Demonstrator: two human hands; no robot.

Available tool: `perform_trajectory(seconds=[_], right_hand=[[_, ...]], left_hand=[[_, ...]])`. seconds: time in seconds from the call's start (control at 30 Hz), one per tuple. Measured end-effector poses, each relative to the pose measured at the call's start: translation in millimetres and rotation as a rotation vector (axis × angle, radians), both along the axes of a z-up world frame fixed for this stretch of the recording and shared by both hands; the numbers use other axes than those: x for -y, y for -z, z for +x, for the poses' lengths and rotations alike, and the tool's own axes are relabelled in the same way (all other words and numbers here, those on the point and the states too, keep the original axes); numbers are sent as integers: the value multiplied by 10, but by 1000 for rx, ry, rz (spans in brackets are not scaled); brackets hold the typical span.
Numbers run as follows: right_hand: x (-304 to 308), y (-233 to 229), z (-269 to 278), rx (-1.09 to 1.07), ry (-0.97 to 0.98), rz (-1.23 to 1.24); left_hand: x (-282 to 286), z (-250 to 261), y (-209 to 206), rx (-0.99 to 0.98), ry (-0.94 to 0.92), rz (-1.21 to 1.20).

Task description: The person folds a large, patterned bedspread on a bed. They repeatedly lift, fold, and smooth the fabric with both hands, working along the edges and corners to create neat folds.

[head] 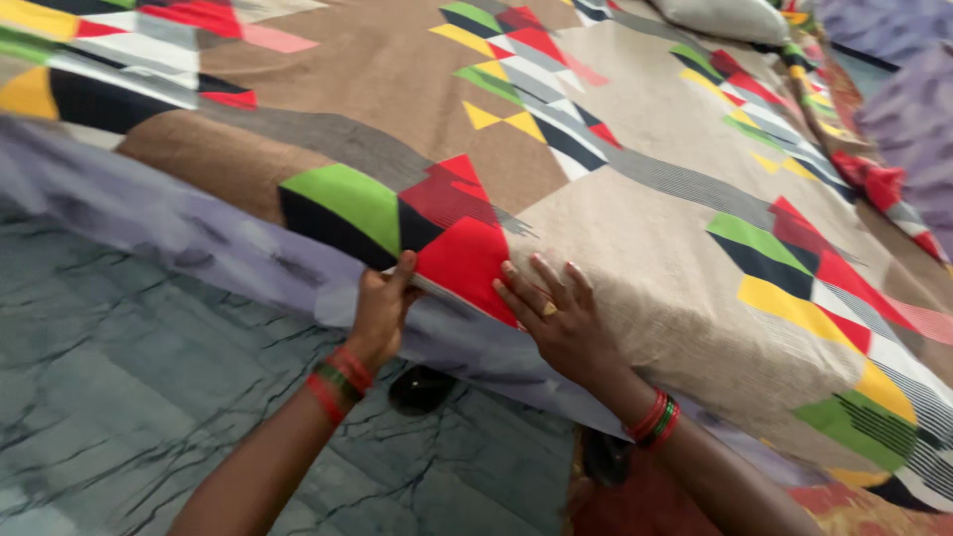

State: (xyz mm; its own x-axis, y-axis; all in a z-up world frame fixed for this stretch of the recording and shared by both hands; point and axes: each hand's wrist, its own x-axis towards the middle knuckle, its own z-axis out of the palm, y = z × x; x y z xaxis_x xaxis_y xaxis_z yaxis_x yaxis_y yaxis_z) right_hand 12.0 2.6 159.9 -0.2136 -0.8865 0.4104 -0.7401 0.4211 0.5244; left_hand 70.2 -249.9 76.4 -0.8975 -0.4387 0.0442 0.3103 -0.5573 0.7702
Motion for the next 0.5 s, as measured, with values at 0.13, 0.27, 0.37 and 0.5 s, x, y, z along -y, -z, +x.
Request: perform_trajectory(seconds=[0.13, 0.27, 0.37, 0.5], right_hand=[[107, -95, 99, 160, -7, -33], [372, -229, 109, 257, -174, -127], [723, -174, 58, 128, -12, 45], [757, -19, -32, -78, -57, -24]], left_hand=[[64, -114, 152, -17, -22, -71], [65, -105, 199, -1, -32, -96], [141, -62, 194, 21, 4, -148], [406, 75, -3, 65, -63, -78]])
